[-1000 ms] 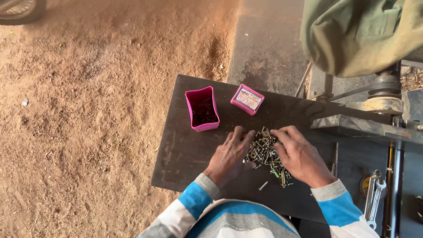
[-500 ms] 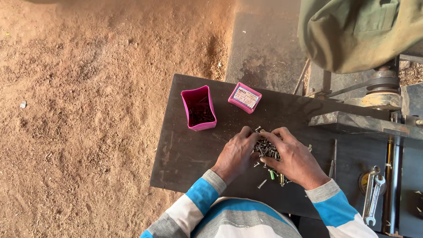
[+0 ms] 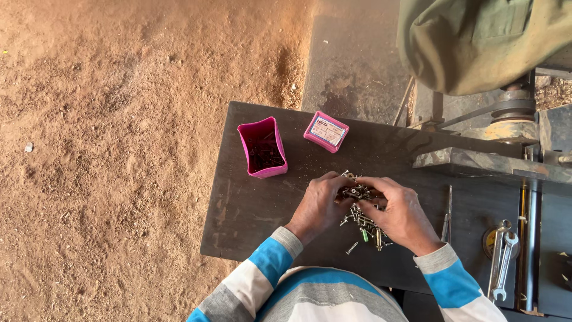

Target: The person sorts through a pile of screws and nails on a workbench, placing them into a pink container and a yellow box, and then picks up and handles various wrenches and metal rods near a table saw.

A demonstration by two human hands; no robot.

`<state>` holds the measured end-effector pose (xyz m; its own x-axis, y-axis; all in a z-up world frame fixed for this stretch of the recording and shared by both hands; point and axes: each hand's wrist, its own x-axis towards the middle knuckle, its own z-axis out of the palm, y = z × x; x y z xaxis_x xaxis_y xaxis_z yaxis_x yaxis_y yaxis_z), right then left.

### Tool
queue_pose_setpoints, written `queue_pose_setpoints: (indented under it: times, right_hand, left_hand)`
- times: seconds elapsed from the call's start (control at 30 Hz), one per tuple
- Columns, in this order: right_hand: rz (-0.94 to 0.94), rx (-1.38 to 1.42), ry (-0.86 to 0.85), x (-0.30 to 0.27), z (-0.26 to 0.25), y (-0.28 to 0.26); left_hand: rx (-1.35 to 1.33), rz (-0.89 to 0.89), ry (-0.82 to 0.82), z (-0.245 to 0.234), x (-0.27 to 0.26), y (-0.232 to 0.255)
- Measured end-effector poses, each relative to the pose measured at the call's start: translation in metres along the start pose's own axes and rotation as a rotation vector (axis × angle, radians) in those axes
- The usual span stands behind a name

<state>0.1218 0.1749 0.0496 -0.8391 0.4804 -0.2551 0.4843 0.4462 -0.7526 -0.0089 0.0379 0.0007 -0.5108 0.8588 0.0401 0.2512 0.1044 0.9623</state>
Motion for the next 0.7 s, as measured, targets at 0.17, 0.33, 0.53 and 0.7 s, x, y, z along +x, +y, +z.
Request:
queue_pose_setpoints:
  times: [0.17,0.33,0.53,0.7]
  right_hand:
    - [0.196,0.368,0.016,0.000,0.004,0.025]
    - [0.406,0.774,0.033,-0.003,-0.007,0.044]
    - [0.505,1.035,0.090,-0.006,-0.012,0.065]
    - [0.441,1.274,0.104,-0.007,-0.007,0.094]
  left_hand:
    - [-0.015,0.045,-0.010,0.005,0.005,0.005]
    - [0.110,0.119,-0.040,0.018,0.011,0.016]
    - [0.250,0.149,-0.166,0.034,0.020,0.036]
    - [0.259,0.237,-0.212,0.040,0.024,0.046]
